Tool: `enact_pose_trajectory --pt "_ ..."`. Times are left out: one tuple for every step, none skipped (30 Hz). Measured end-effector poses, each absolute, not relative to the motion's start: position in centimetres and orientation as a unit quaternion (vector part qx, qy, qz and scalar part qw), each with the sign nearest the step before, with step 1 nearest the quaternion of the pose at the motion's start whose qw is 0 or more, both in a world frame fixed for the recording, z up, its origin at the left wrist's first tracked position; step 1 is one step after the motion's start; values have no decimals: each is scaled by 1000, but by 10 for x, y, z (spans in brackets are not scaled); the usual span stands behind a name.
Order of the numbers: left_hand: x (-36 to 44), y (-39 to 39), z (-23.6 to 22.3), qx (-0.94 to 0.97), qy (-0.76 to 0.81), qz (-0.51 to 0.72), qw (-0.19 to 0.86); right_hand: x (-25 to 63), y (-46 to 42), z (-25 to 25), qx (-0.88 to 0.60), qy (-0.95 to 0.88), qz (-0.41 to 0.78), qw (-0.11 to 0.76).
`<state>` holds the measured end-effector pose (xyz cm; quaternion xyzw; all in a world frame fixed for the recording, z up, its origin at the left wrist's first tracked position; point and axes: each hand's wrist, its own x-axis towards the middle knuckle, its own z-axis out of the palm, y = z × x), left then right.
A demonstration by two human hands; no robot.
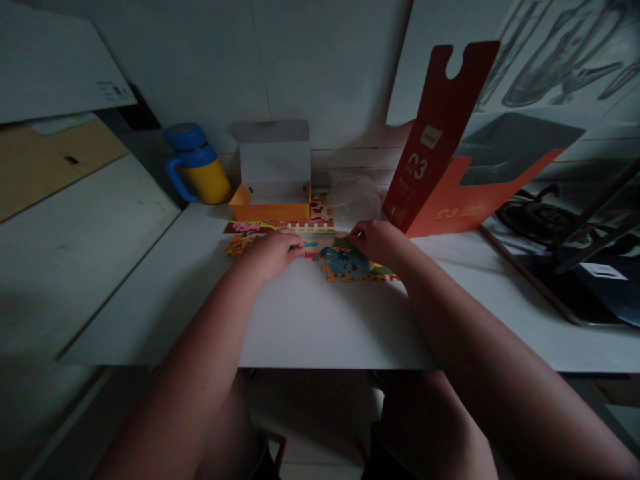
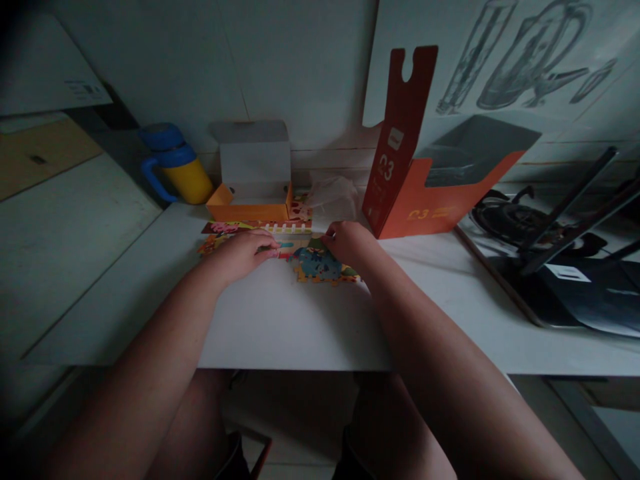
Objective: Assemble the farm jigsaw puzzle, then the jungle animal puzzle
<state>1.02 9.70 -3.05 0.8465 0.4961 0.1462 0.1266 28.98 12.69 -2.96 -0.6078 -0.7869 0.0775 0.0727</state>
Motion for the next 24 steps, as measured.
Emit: enact_pose_trajectory --pt "11 97 -30 847 495 144 127 290 127 -30 -608 -787 78 71" --pt "11 96 -30 847 497 142 127 290 127 -30 -609 -786 79 69" --pt "11 96 -30 844 502 142 126 290 127 -30 -609 -786 78 68" --pt "12 95 -30 841 508 141 123 290 127 -30 -609 -786 78 67" --pt "13 94 -30 837 516 139 119 290 127 -30 -609 -787 78 68" --pt "14 93 -30 834 522 135 113 290 127 -31 -609 -787 78 69" --pt "15 93 -31 833 527 131 108 290 128 -31 -609 -786 79 70" --pt "16 92 -31 832 530 128 105 290 128 -32 -609 -786 79 71" --pt "17 92 -31 832 531 126 103 290 128 -32 -609 -786 78 72" --pt "18 92 -31 833 530 126 101 290 128 -32 -608 -786 78 74" --pt "18 92 -31 834 527 126 100 290 128 -32 -608 -787 77 75" --pt "17 93 -31 836 525 127 97 290 128 -32 -607 -788 75 77" --pt "16 94 -31 837 525 126 92 290 127 -32 -606 -788 75 78" --pt "14 95 -31 835 530 124 82 290 127 -32 -605 -789 76 79" --pt "12 96 -31 830 540 120 69 291 127 -32 -604 -789 77 81" --pt "9 97 -31 822 555 114 54 291 127 -32 -603 -790 79 82" --pt "6 98 -31 812 572 108 39 291 127 -32 -602 -790 80 82" --pt "4 99 -31 801 589 101 26 291 127 -32 -602 -790 81 83" --pt "1 99 -31 791 604 93 18 291 128 -32 -602 -790 80 84" --pt "-1 100 -31 783 615 85 15 291 128 -33 -602 -790 78 84" --pt "-3 100 -30 778 623 79 16 291 128 -33 -602 -790 77 83" --pt "-4 100 -30 773 630 73 17 291 129 -33 -602 -791 77 83" --pt "-5 100 -30 769 635 68 19 291 129 -33 -601 -791 77 82" --pt "-6 100 -29 766 640 63 19 291 129 -33 -600 -792 78 82"
